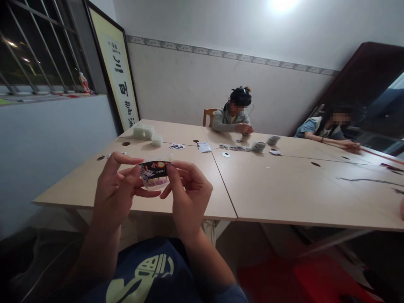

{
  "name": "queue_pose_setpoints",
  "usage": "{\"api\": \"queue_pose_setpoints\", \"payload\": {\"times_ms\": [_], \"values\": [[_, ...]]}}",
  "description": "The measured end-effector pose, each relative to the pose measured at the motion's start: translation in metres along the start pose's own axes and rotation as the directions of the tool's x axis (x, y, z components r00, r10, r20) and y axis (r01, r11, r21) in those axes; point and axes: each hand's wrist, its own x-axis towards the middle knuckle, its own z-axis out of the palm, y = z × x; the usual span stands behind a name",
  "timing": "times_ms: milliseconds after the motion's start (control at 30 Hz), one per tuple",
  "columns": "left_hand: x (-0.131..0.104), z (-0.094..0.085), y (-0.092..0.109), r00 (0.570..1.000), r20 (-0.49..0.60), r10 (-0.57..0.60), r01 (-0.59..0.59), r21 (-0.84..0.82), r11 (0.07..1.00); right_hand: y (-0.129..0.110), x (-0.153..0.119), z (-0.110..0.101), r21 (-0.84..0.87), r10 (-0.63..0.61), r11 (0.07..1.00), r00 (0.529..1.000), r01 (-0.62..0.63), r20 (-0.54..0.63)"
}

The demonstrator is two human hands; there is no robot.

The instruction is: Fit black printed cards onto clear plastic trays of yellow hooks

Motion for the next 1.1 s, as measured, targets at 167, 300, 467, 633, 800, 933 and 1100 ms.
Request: {"api": "queue_pose_setpoints", "payload": {"times_ms": [167, 300, 467, 633, 800, 933, 1100], "values": [[-0.0014, 0.0009, -0.0004, 1.0, -0.012, 0.024, -0.023, 0.024, 0.999, -0.0023, 0.0007, 0.0029, -0.026, 0.006, 1.0, 1.0, -0.007, -0.017], [-0.0028, 0.0024, 0.0028, 1.0, -0.024, 0.004, -0.003, 0.037, 0.999, -0.0043, 0.0009, 0.0042, -0.059, -0.006, 0.998, 1.0, 0.004, -0.031], [-0.003, 0.0032, 0.0065, 0.999, -0.025, -0.028, 0.028, 0.029, 0.999, -0.0061, -0.0005, 0.004, -0.086, -0.02, 0.996, 0.999, 0.017, -0.034], [-0.0033, -0.0001, 0.0018, 1.0, -0.009, -0.003, 0.004, 0.038, 0.999, -0.006, -0.0017, 0.0037, -0.138, -0.029, 0.99, 0.998, 0.022, -0.047], [-0.0034, -0.0021, -0.0002, 1.0, 0.012, 0.002, -0.002, 0.001, 1.0, -0.0045, -0.0025, 0.0028, -0.109, -0.027, 0.994, 0.999, 0.023, -0.035], [-0.0023, 0.0, 0.0019, 1.0, 0.001, -0.03, 0.03, -0.026, 0.999, -0.0041, -0.0032, 0.0026, -0.144, -0.038, 0.989, 0.998, 0.031, -0.045], [-0.0005, 0.001, 0.0032, 0.998, 0.004, -0.062, 0.062, -0.047, 0.997, -0.0039, -0.0051, 0.004, -0.191, -0.088, 0.978, 0.995, 0.077, -0.049]]}}
